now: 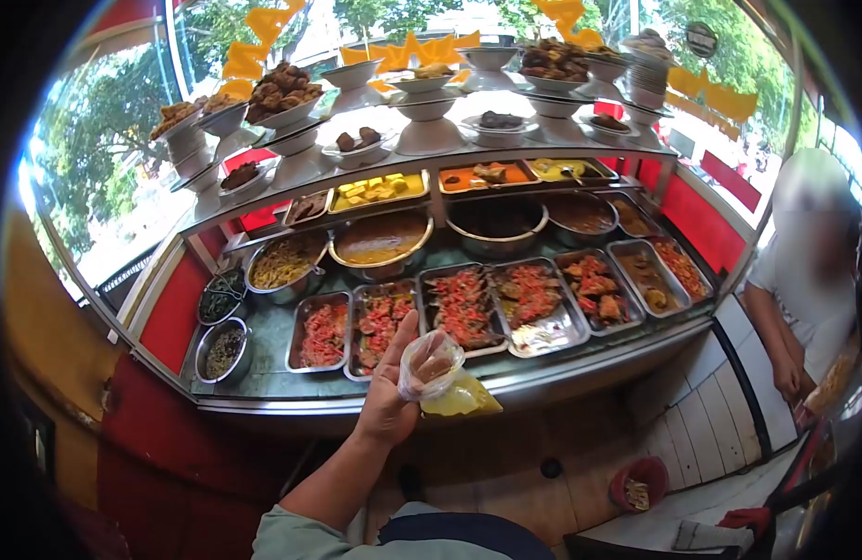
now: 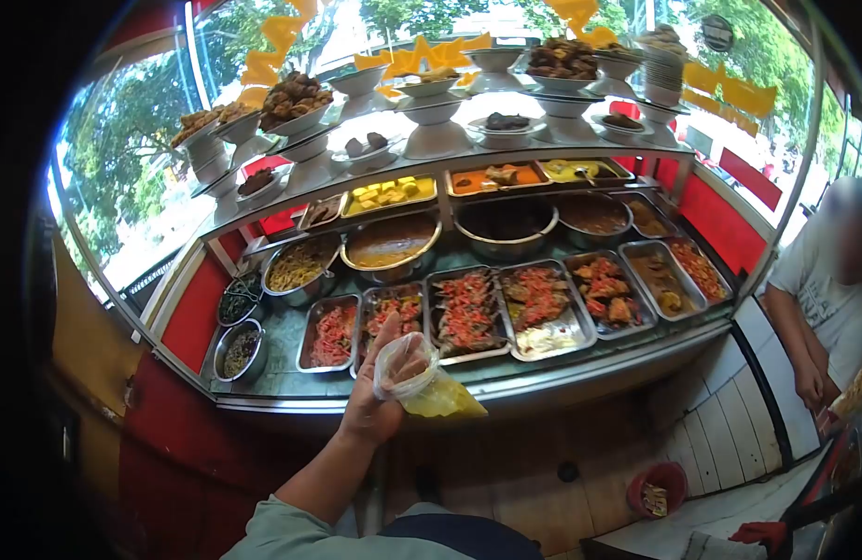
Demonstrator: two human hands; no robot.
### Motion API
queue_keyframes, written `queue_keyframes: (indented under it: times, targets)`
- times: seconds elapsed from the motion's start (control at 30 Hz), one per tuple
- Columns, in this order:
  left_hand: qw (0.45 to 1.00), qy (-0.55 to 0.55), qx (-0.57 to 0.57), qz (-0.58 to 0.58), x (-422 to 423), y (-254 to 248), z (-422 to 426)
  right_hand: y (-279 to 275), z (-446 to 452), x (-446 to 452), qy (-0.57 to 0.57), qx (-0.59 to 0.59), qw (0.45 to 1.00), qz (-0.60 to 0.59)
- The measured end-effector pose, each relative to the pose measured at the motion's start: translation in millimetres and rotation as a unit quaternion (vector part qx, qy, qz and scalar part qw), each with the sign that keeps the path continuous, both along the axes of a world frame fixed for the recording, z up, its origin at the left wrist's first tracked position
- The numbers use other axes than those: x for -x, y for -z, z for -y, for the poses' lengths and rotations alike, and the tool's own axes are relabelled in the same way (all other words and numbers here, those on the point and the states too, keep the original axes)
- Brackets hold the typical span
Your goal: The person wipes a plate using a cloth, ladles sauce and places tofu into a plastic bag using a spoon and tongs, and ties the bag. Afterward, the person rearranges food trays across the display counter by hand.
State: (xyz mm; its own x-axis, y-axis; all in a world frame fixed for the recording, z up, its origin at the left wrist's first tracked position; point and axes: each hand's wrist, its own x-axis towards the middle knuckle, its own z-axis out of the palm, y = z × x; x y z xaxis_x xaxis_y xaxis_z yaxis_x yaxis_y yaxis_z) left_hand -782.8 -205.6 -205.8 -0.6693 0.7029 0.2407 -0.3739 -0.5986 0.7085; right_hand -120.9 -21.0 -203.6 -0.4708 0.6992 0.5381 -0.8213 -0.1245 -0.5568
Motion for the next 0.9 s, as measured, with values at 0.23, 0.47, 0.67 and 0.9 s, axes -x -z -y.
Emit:
queue_keyframes:
  times: [0.23,0.47,0.67,0.9]
  targets:
    - [0.994,-0.098,0.034,-0.030,127,12,104,-12,-36,424,0.045,0.016,0.955,0.292]
    - [0.990,-0.134,0.019,0.039,198,33,191,4,-39,809,0.090,-0.372,0.765,0.518]
    - [0.957,-0.267,0.034,0.110,208,46,227,31,-111,1102,0.296,-0.534,0.580,0.540]
    - [0.915,-0.328,0.178,0.153,197,65,258,40,-164,1243,0.305,-0.671,0.451,0.503]
